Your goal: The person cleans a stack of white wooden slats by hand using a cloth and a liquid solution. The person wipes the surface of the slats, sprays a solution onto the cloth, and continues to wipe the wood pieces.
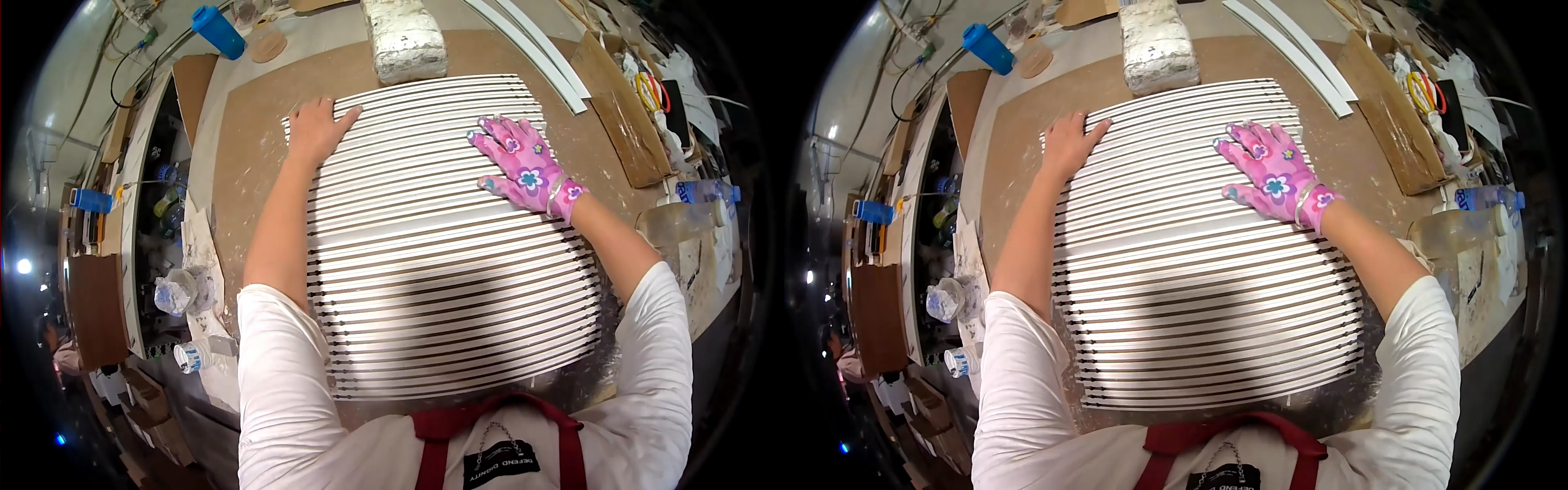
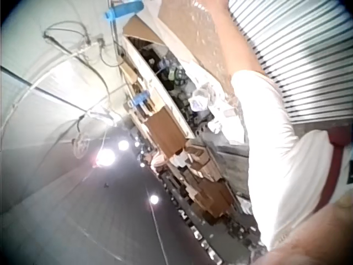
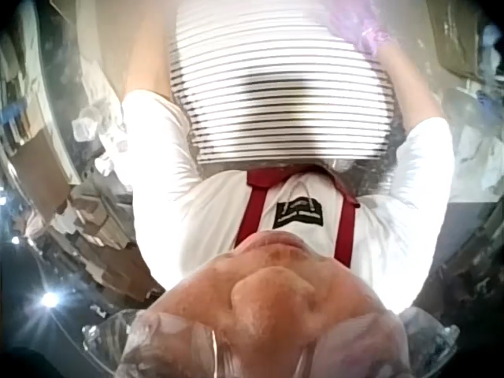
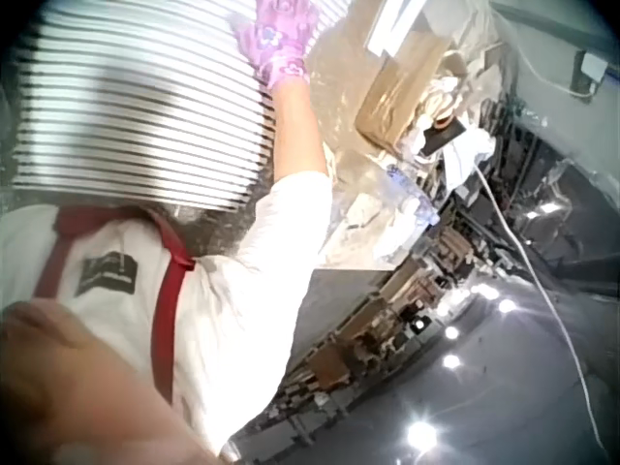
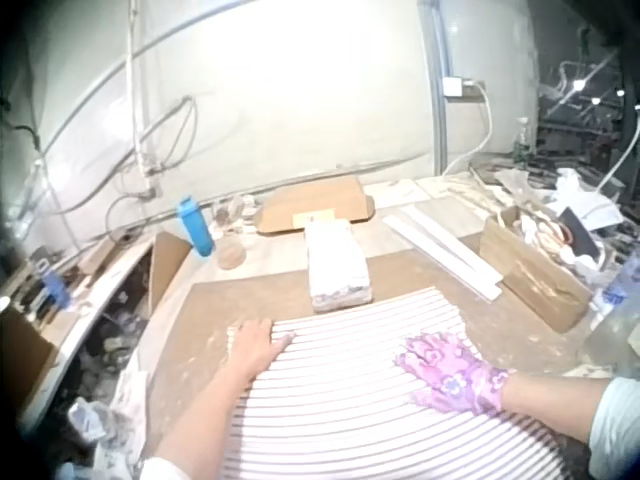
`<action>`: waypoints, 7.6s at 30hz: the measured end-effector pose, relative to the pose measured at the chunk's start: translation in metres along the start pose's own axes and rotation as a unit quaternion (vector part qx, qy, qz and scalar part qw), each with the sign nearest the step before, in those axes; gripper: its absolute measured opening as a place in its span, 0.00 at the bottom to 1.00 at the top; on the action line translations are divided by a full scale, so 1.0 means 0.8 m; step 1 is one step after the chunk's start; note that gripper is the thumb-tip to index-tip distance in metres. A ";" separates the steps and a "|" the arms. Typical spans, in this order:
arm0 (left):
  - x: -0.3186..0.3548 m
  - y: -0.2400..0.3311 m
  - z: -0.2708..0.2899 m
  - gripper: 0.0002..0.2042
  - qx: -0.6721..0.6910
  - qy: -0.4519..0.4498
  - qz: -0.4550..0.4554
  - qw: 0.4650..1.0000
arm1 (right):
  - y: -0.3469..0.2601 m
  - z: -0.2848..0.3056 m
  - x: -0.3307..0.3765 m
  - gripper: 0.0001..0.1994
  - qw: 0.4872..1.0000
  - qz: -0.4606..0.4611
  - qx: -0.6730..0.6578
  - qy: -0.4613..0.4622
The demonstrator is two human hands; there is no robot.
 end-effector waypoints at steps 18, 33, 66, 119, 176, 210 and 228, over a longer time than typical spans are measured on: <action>-0.040 -0.031 -0.030 0.35 0.019 -0.073 0.008 0.997 | 0.095 -0.036 -0.116 0.37 0.983 -0.173 0.060 0.008; 0.087 0.008 0.072 0.27 0.091 0.229 -0.120 0.962 | 0.107 0.045 -0.014 0.27 0.962 -0.172 -0.096 0.188; 0.221 0.003 0.047 0.29 -0.004 0.102 0.066 0.993 | 0.144 -0.030 0.077 0.26 0.912 -0.300 -0.270 0.069; 0.450 0.069 0.048 0.28 0.291 0.056 0.149 0.943 | 0.001 -0.024 0.338 0.29 0.845 -0.301 -0.437 0.073; 0.633 0.150 0.056 0.32 0.363 0.061 0.257 0.893 | -0.068 -0.011 0.504 0.28 0.854 -0.338 -0.387 0.084; 0.259 -0.038 0.004 0.35 0.582 0.158 0.298 0.740 | 0.115 -0.064 0.164 0.31 0.663 -0.339 -0.668 0.007; 0.035 -0.107 -0.019 0.34 0.337 0.042 0.213 0.916 | 0.161 -0.047 -0.097 0.38 0.874 -0.283 -0.393 -0.024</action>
Point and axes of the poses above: each hand's wrist, its own x-axis away from the middle knuckle, its own z-axis out of the back of the hand, y = z × x, the point moved 6 cm from there along -x, towards the middle knuckle, and after that the axes turned 9 degrees about -z, right-handed, at the moved point
